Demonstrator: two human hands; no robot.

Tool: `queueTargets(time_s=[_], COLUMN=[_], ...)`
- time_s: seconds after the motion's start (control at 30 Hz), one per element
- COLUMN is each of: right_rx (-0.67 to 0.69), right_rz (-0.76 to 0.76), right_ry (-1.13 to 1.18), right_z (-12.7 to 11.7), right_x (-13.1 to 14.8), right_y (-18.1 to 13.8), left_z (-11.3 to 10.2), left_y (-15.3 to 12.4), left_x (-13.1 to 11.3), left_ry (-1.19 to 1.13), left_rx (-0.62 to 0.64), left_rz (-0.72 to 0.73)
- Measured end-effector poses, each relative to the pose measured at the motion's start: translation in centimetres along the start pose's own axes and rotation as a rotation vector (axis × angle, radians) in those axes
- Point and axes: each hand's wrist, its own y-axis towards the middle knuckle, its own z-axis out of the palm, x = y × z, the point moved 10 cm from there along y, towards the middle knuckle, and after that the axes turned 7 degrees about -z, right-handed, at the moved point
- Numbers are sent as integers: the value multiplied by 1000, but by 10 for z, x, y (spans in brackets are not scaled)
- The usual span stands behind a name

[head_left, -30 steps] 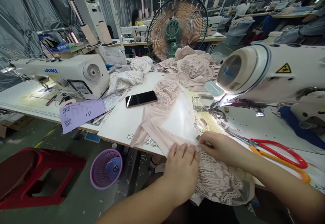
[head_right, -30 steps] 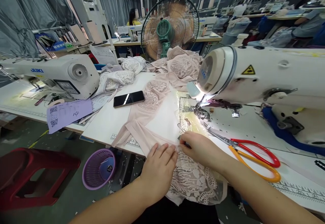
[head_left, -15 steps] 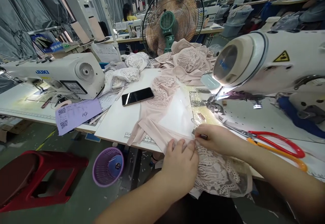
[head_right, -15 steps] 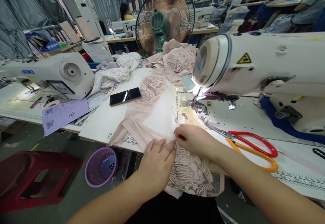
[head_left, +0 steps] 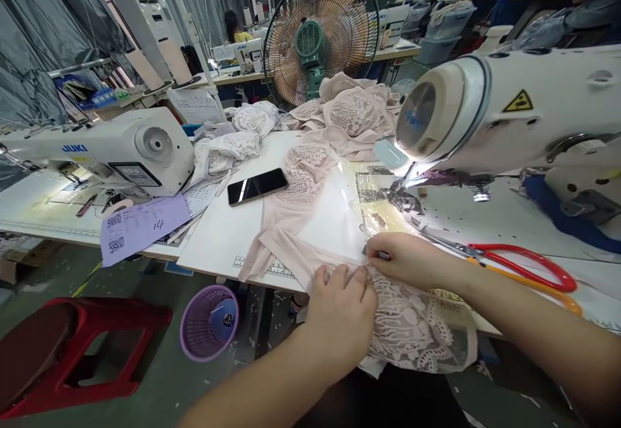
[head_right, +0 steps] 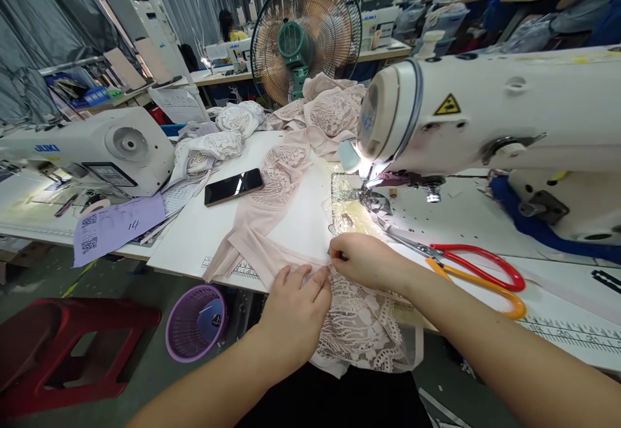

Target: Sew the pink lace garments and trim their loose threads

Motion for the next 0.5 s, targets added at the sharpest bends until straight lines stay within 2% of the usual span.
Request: queueTargets(time_s=[0.2, 0.5], right_rx=[-48, -134], right_rz=[-55, -209], right_ry=[-47, -253], right_z=[-3, -1], right_x=[5, 38], right_y=[-4, -20], left_z=[0, 7], left_y=[0, -2], left_x=[-1, -1], left_ry=[-11, -67], left_rx=[38, 148], left_rz=[10, 9])
